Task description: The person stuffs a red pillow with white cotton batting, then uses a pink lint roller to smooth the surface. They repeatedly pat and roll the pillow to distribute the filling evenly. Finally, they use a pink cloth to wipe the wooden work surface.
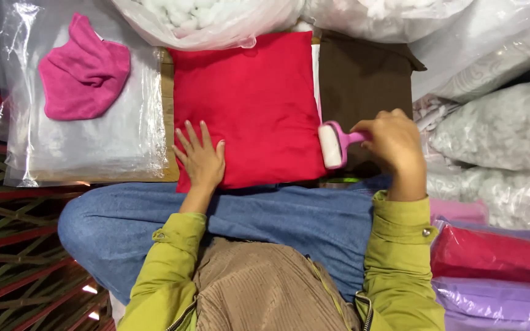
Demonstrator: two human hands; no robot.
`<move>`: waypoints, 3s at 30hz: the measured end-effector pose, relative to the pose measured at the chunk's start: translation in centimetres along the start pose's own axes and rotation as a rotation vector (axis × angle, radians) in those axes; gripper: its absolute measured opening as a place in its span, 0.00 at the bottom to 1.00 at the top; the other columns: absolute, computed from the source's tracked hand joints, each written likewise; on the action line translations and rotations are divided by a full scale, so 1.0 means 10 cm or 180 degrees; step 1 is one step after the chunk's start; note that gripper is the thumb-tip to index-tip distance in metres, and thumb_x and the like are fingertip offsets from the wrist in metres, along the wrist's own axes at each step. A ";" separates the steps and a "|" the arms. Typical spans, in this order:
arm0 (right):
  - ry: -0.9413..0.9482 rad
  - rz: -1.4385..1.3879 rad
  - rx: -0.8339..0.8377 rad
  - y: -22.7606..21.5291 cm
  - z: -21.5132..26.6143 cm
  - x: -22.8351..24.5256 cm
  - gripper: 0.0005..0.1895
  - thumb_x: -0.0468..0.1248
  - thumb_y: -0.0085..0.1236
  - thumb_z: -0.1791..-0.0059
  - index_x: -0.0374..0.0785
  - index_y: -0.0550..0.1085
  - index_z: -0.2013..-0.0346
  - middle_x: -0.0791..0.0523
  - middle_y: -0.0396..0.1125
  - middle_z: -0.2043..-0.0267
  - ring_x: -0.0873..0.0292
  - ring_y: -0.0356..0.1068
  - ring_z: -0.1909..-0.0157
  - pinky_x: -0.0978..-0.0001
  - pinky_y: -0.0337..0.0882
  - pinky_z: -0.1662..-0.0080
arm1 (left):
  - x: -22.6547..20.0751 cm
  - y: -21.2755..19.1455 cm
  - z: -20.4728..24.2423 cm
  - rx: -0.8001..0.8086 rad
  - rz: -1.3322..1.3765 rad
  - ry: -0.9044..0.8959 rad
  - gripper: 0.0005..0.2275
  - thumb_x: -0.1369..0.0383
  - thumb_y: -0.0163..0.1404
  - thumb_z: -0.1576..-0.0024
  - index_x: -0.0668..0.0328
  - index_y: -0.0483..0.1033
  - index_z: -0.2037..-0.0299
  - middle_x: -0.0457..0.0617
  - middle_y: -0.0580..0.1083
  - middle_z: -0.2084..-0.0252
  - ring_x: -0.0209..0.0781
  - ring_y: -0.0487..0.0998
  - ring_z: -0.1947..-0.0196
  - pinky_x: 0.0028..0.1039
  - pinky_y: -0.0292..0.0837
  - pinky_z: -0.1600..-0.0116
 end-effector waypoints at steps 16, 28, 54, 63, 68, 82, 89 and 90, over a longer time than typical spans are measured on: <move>-0.0512 -0.1274 -0.0434 -0.71 -0.45 0.97 0.16 0.43 0.66 0.53 0.58 0.80 0.49 0.51 0.72 0.56 0.43 0.69 0.48 0.52 0.74 0.49 | -0.37 -0.32 -0.69 -0.0110 0.0243 0.0308 0.30 0.57 0.50 0.36 0.59 0.56 0.25 0.66 0.47 0.23 0.76 0.41 0.25 0.75 0.44 0.32; -0.0334 -0.1212 -0.0809 -0.69 -0.84 0.93 0.18 0.43 0.66 0.51 0.60 0.79 0.46 0.52 0.70 0.58 0.45 0.68 0.49 0.54 0.74 0.52 | -0.36 -0.14 -1.17 -0.0265 0.0349 0.0400 0.30 0.57 0.52 0.36 0.59 0.58 0.25 0.64 0.50 0.24 0.72 0.44 0.25 0.72 0.47 0.31; 0.0714 -0.1086 -0.0918 -0.33 -1.26 0.63 0.19 0.45 0.63 0.47 0.56 0.75 0.40 0.48 0.69 0.59 0.38 0.71 0.53 0.45 0.75 0.54 | -0.15 0.00 -1.69 0.0462 0.0011 0.0052 0.29 0.48 0.39 0.32 0.52 0.55 0.24 0.55 0.54 0.23 0.55 0.48 0.23 0.64 0.44 0.27; -0.0248 -0.1134 -0.0434 -0.46 -0.75 1.00 0.16 0.45 0.65 0.51 0.58 0.79 0.48 0.49 0.71 0.58 0.42 0.71 0.51 0.48 0.75 0.50 | -0.31 0.06 -0.89 0.0719 0.0184 0.0179 0.31 0.50 0.42 0.34 0.53 0.51 0.23 0.59 0.48 0.21 0.64 0.43 0.22 0.70 0.39 0.28; 0.0059 -0.0498 -0.0697 -0.39 -0.39 0.39 0.18 0.47 0.68 0.51 0.58 0.79 0.47 0.51 0.70 0.66 0.43 0.74 0.59 0.51 0.77 0.59 | -0.13 -0.46 -0.55 0.0603 0.0190 -0.0453 0.32 0.49 0.41 0.33 0.58 0.53 0.24 0.63 0.46 0.22 0.72 0.39 0.23 0.73 0.37 0.29; -0.0422 -0.0703 -0.0282 -0.48 0.03 0.63 0.19 0.46 0.67 0.53 0.58 0.80 0.47 0.48 0.73 0.59 0.41 0.73 0.51 0.50 0.75 0.49 | -0.36 -0.42 -0.10 0.0304 0.0150 -0.0189 0.32 0.55 0.47 0.35 0.61 0.51 0.23 0.66 0.43 0.22 0.74 0.38 0.24 0.73 0.41 0.30; -0.0508 -0.0463 0.0233 -0.12 -0.03 0.30 0.17 0.49 0.65 0.53 0.64 0.80 0.48 0.53 0.74 0.58 0.48 0.72 0.47 0.57 0.75 0.47 | -0.02 0.10 0.08 0.0316 0.0152 -0.0032 0.32 0.52 0.44 0.35 0.55 0.50 0.23 0.62 0.44 0.21 0.69 0.40 0.23 0.72 0.37 0.29; -0.0208 -0.0217 0.0172 -0.06 -0.04 0.07 0.18 0.51 0.66 0.54 0.69 0.80 0.48 0.55 0.75 0.59 0.49 0.73 0.48 0.58 0.76 0.47 | 0.11 0.15 0.07 0.0314 0.0199 -0.0344 0.33 0.50 0.42 0.35 0.56 0.48 0.22 0.62 0.41 0.20 0.69 0.36 0.22 0.74 0.32 0.29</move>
Point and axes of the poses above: each hand's wrist, its own z-axis away from the middle knuckle, its own y-axis out of the palm, x = y × z, the point moved 2 cm from there along -z, towards the middle knuckle
